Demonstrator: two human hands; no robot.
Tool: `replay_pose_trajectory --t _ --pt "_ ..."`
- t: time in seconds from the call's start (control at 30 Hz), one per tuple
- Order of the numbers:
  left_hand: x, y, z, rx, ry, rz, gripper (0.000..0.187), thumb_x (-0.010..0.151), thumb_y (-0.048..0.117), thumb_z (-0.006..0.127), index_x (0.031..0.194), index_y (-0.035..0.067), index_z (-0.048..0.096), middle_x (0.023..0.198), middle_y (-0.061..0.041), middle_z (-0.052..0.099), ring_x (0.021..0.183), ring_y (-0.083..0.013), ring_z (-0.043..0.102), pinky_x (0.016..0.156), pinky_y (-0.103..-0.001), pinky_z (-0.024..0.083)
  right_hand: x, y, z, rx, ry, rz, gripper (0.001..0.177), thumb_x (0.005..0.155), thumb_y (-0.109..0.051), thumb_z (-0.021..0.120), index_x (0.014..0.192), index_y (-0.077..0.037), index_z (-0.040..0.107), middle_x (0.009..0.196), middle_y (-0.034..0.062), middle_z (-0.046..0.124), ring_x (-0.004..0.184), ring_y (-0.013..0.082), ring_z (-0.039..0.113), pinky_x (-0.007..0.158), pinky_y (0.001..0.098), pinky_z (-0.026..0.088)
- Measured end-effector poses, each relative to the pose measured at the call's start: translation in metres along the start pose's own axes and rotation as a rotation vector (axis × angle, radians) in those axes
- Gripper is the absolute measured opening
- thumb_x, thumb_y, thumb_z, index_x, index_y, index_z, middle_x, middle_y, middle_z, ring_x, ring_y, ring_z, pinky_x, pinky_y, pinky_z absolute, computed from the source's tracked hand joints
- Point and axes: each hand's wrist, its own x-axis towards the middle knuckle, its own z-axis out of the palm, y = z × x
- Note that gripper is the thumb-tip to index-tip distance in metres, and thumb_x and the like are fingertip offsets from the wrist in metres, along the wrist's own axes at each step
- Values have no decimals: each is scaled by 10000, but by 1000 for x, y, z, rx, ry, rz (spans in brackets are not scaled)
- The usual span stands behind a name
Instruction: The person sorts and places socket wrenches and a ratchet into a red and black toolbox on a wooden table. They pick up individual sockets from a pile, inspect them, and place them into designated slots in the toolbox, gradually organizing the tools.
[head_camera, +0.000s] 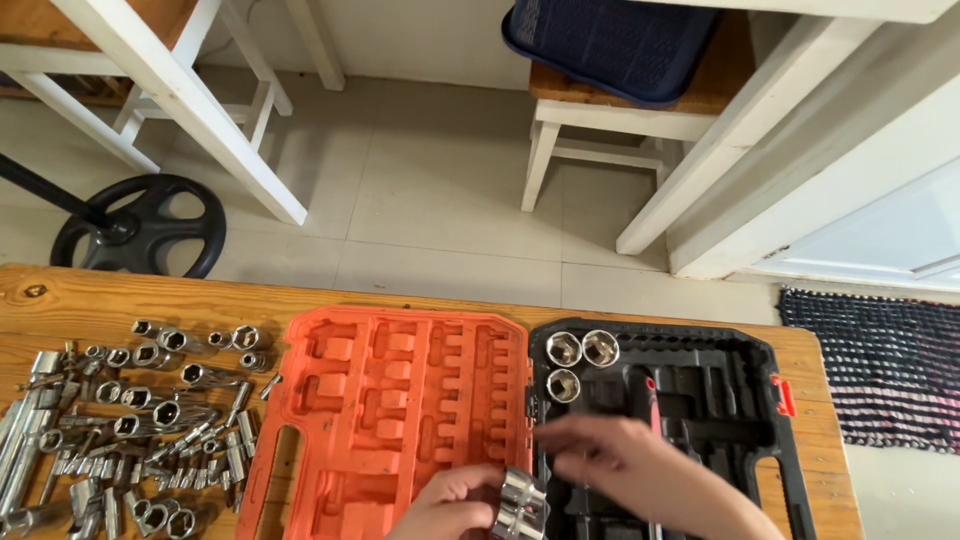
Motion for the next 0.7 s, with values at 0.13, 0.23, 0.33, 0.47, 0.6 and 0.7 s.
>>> replay_pose_trajectory --t 0.13,0.23,0.33,0.47,0.6,0.7 --pt "7 13 23 73 144 -101 468 822 -101 577 1278 -61 671 1027 -94 757 903 -164 721 803 -301 587 -12 13 12 214 -149 -14 520 912 -189 712 1423 -130 634 1206 24 785 1120 124 723 984 271 560" --pt "5 33 42 266 137 -130 452 858 -77 595 1297 -63 700 1026 -84 764 867 -144 702 762 -279 572 -20 31 17 335 -141 -31 576 885 -121 715 1454 -108 626 1229 51 772 1143 136 703 1004 266 537" --pt "2 47 65 216 83 -65 466 868 -81 594 1322 -21 680 1074 -82 778 930 -121 739 814 -272 605 -27 59 18 620 -177 -25 621 900 -38 701 1502 -110 571 1205 112 682 1097 168 658 1000 303 549" --pt "-7 58 83 135 142 -6 468 851 -43 614 1298 90 658 1029 -110 798 790 -167 736 692 -312 616 -24 100 27 1016 -176 -133 622 851 81 719 1423 -78 534 1288 56 660 1173 161 661 1034 346 554" --pt "0 63 87 136 242 55 302 917 -17 617 1214 26 653 1102 -123 815 849 -190 768 702 -337 640 -27 131 37 1195 -177 -263 554 856 104 746 1314 -86 499 1268 133 652 1166 209 650 1031 367 542" --pt "5 59 89 63 274 40 360 901 -43 576 1234 36 687 1060 -128 780 810 -198 757 696 -353 661 -31 141 39 1270 -188 -249 555 846 -23 777 1310 -106 485 1249 154 652 1174 240 664 1002 375 566"
